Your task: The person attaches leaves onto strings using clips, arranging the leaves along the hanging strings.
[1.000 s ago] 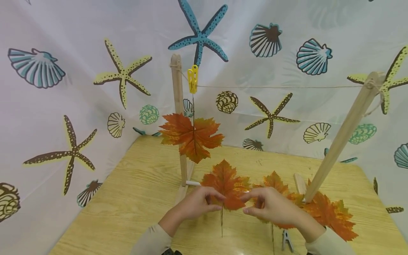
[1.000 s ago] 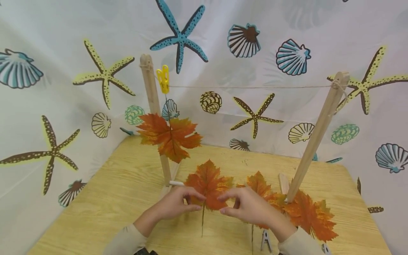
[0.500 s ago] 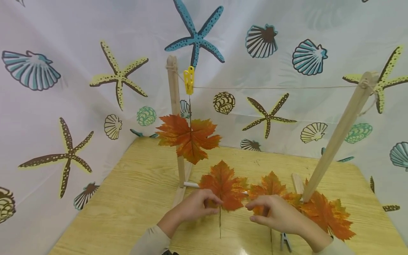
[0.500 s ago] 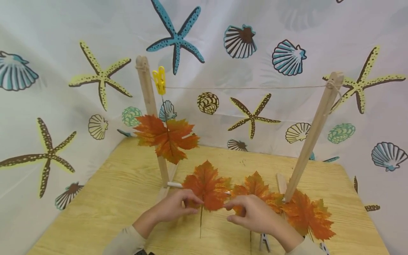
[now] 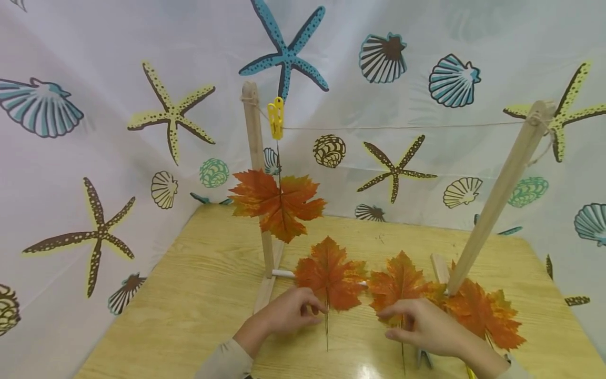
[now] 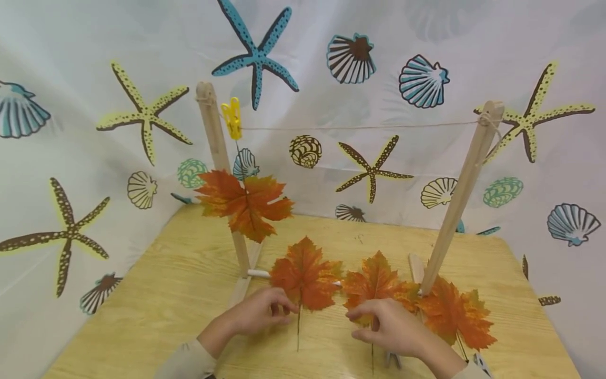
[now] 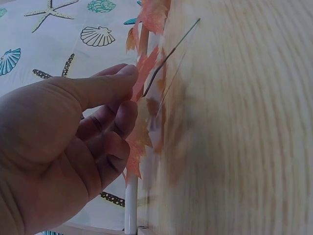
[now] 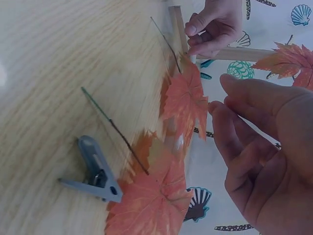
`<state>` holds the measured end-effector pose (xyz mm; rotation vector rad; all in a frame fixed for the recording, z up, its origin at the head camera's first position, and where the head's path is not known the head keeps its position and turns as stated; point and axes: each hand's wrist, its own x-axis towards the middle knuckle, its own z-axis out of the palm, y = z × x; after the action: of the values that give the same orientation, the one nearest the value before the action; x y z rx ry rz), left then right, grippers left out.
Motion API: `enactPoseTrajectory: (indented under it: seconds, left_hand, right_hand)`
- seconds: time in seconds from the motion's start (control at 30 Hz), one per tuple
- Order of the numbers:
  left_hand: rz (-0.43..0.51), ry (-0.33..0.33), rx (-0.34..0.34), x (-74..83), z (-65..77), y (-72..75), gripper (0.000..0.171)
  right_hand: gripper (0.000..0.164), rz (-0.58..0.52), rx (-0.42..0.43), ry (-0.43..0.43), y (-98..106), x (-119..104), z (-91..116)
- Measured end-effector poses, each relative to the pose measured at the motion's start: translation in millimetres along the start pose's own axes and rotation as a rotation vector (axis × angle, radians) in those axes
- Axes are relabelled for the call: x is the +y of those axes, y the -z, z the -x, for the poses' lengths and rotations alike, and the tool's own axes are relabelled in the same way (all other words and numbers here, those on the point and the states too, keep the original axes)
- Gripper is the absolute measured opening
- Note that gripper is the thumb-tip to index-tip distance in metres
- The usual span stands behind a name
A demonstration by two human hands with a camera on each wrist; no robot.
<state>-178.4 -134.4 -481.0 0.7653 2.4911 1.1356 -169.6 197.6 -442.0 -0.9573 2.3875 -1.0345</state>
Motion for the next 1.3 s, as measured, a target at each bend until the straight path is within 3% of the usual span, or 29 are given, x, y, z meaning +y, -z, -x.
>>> enactPoseTrajectory:
  seconds: [0.33,0.6,0.9,1.1,1.3]
  left_hand:
    - [-0.033,0.022,-0.021,-7.2,1.6,-10.8,0.015]
    - [-0.224,-0.010,0.046,-5.7,4.9,-9.6,0.018]
    - [-0.201,-0.024,0.024,-9.4,2.4,-15.7,0.021]
    - [-0.240,-0.030,0.006,-13.6,2.2,-25.2,0.018]
    - [-0.269,-0.019,0.015,-13.1,2.4,-30.2,0.015]
  right_hand:
    - [0.035,-0.029,-0.045,-0.048,-3.8,10.9,10.2]
    - [0.031,-0.065,-0.107,-0.019,2.3,24.2,19.7]
    - [0.036,-0.117,-0.133,-0.058,-0.3,36.3,31.0]
    - [0.038,-0.227,-0.169,-0.149,-4.8,47.5,43.9]
    - [0.040,-0.252,-0.178,-0.056,-10.1,64.4,54.3]
